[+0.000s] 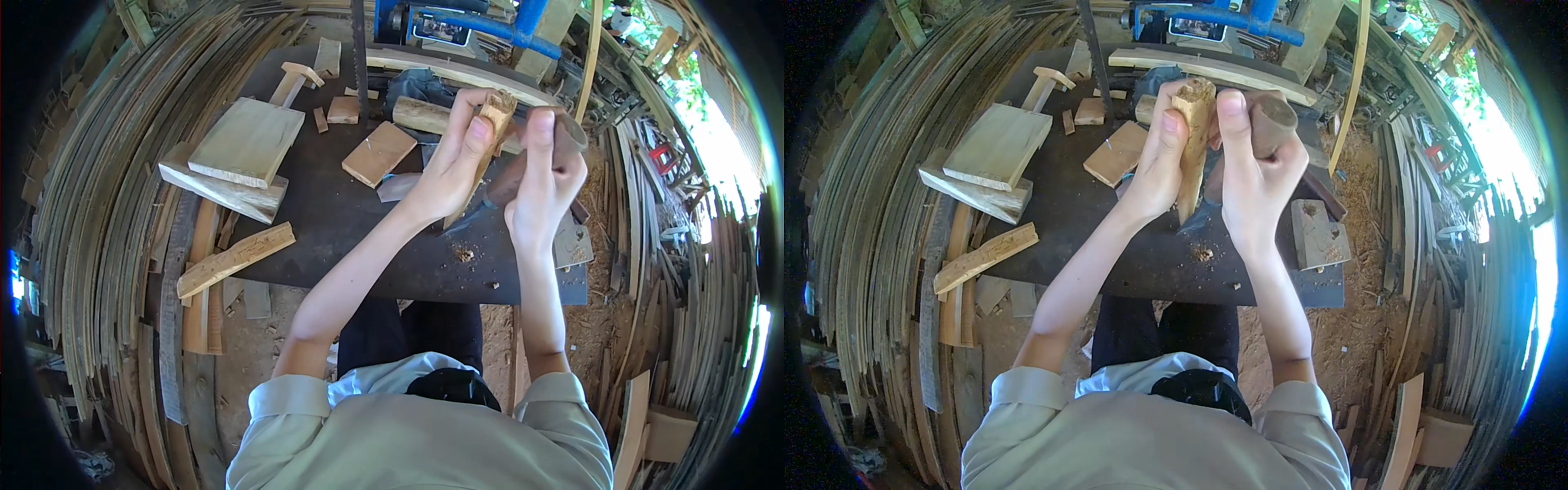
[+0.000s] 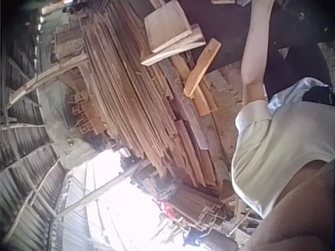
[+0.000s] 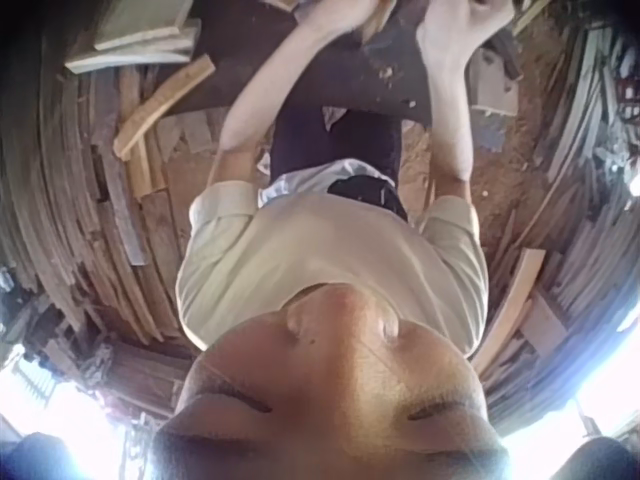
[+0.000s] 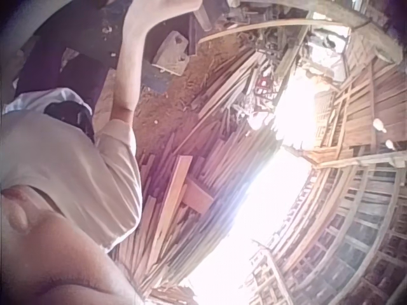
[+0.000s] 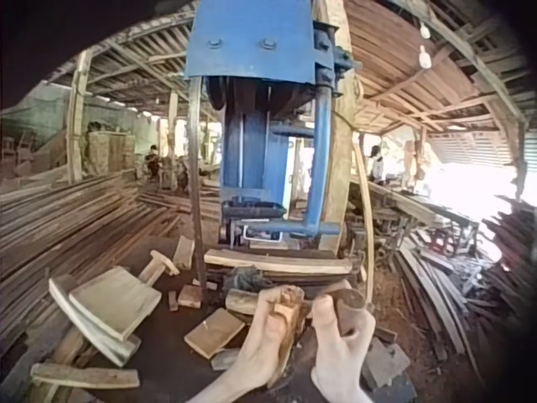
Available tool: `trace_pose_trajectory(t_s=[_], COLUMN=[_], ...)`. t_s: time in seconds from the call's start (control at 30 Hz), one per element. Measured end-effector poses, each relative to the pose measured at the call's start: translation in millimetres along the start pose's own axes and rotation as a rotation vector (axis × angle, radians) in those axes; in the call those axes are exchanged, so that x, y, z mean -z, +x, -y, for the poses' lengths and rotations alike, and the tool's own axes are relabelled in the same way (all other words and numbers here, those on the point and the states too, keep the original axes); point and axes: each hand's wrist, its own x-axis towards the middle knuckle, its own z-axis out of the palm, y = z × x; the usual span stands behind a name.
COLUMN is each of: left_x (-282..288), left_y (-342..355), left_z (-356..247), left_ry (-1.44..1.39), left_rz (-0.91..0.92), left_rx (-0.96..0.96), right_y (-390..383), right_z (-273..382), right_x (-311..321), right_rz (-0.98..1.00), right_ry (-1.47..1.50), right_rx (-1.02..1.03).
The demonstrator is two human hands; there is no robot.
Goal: The person carves small wooden pieces using a chisel and a wooden mallet on a workbench. They repeatedly strike the chisel to shape the wood, rotate the pieces, and occasionally wipe the work surface with a cloth. The person also adjusts the camera at one point.
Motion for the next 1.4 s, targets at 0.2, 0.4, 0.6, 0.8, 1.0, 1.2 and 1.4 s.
trace_pose_trajectory(t_s=[0.2,0.4,0.6,0.8,1.0,1.2,1.4], left_x=[0.8,7.0,4.9,-1.6,7.4,8.6,3.8], left_y=[1.4,1.7,1.7,-0.8,0.8,6.1,6.5], left_z=[0.6,0.7,1.1,-2.6,1.7,-0.2,-2.0], left_ry=[-0.022,0.004,-0.029,0.034,-0.013,-0.008,0.026], left_rz=[0.055,0.066,0.046,0.016,0.093,0.016,-0.033], left_rx=[0.006,0.036,0.027,-0.017,0.021,0.047,0.053], right_y=[-0.4,-0.2,-0.4,-8.8,-9.8,-9.9,-14.5], right_z=[-6.4,13.5,6.4,-3.6,4.9,1.3,-3.5], right_x=[0.9,6.1,0.3,5.6,7.6,11.3,8.5], right_rz=[-0.022,-0.065,-0.010,0.055,-0.075,-0.032,-0.002], right_ry=[-0.005,0.017,-0.060,-0.141,-0.156,-0.095,-0.142], right_rx=[0.121,0.150,0.114,0.086,0.283,0.278,0.186])
